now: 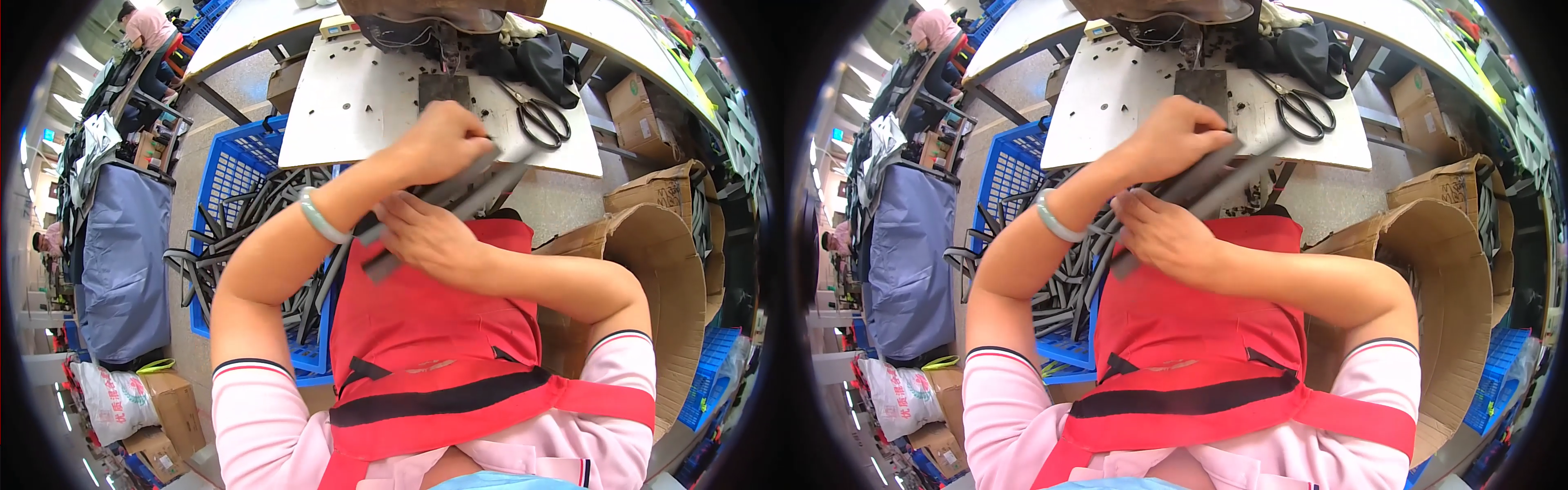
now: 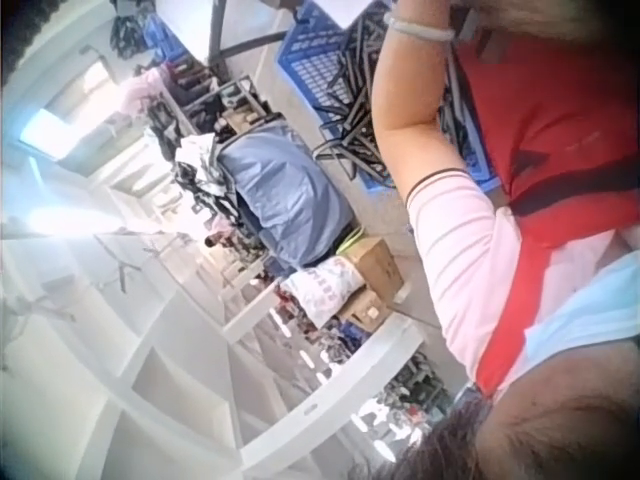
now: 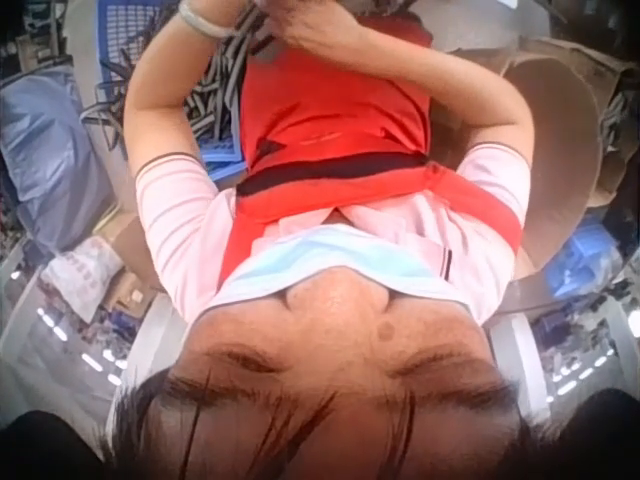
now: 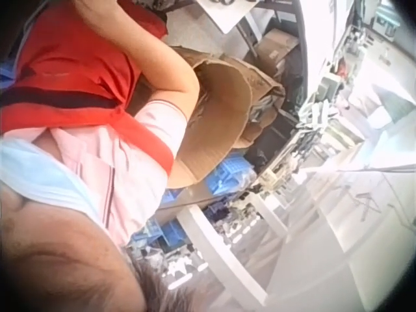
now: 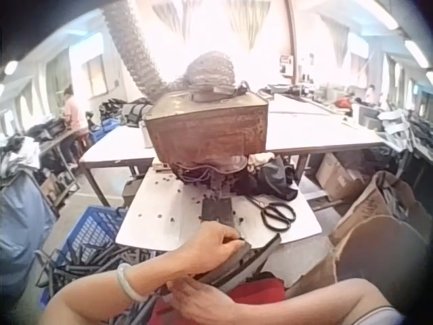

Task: The recorder is using an industrial sewing machine to assemble and finish fabric straps and components.

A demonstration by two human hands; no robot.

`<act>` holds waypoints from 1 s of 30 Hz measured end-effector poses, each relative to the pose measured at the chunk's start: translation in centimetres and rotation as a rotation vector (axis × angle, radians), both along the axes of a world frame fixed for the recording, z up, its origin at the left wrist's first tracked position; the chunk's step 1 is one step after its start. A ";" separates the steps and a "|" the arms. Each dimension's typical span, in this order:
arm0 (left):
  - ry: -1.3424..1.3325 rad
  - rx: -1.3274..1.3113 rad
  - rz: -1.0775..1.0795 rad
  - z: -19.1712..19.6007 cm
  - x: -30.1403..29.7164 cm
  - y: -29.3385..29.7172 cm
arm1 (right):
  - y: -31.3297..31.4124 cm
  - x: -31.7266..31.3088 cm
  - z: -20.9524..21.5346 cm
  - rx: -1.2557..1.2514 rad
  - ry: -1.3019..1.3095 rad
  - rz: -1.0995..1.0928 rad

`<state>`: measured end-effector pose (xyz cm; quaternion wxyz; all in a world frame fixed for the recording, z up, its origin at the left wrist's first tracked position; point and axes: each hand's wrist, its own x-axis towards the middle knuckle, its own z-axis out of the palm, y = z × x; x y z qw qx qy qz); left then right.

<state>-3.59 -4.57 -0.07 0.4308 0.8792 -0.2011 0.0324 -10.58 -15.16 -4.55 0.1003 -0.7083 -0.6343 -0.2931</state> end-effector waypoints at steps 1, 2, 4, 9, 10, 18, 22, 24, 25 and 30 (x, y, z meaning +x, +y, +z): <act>0.114 0.014 0.009 0.9 -0.4 -1.0 | 0.4 0.3 -0.9 0.002 0.005 -0.003; 0.120 0.016 0.006 0.6 -0.5 -1.2 | 1.0 1.2 -1.9 -0.276 0.187 -0.145; 0.426 -0.401 0.009 -0.8 -0.4 -0.5 | 0.0 2.5 -2.3 -0.418 0.336 -0.253; 0.419 0.080 -0.151 -6.1 -2.1 6.7 | -8.2 7.3 3.5 -0.239 0.891 -0.406; 0.619 0.005 -0.161 -5.0 -2.9 6.7 | -9.5 7.8 4.8 -0.249 1.042 -0.471; 0.758 -0.344 -0.158 0.6 -1.9 6.3 | -11.0 9.0 7.6 -0.109 0.944 -0.462; 0.435 -0.170 0.011 1.9 -2.0 5.5 | -10.9 10.1 8.2 -0.142 0.919 -0.448; 0.232 -0.118 0.053 1.9 -1.2 5.0 | -11.1 11.1 8.4 -0.123 0.770 -0.475; 0.033 -0.068 0.095 2.0 -0.7 4.7 | -11.3 12.0 8.3 -0.103 0.729 -0.487; 0.258 -0.144 0.182 2.8 1.6 4.4 | -11.3 14.3 8.1 -0.053 0.761 -0.517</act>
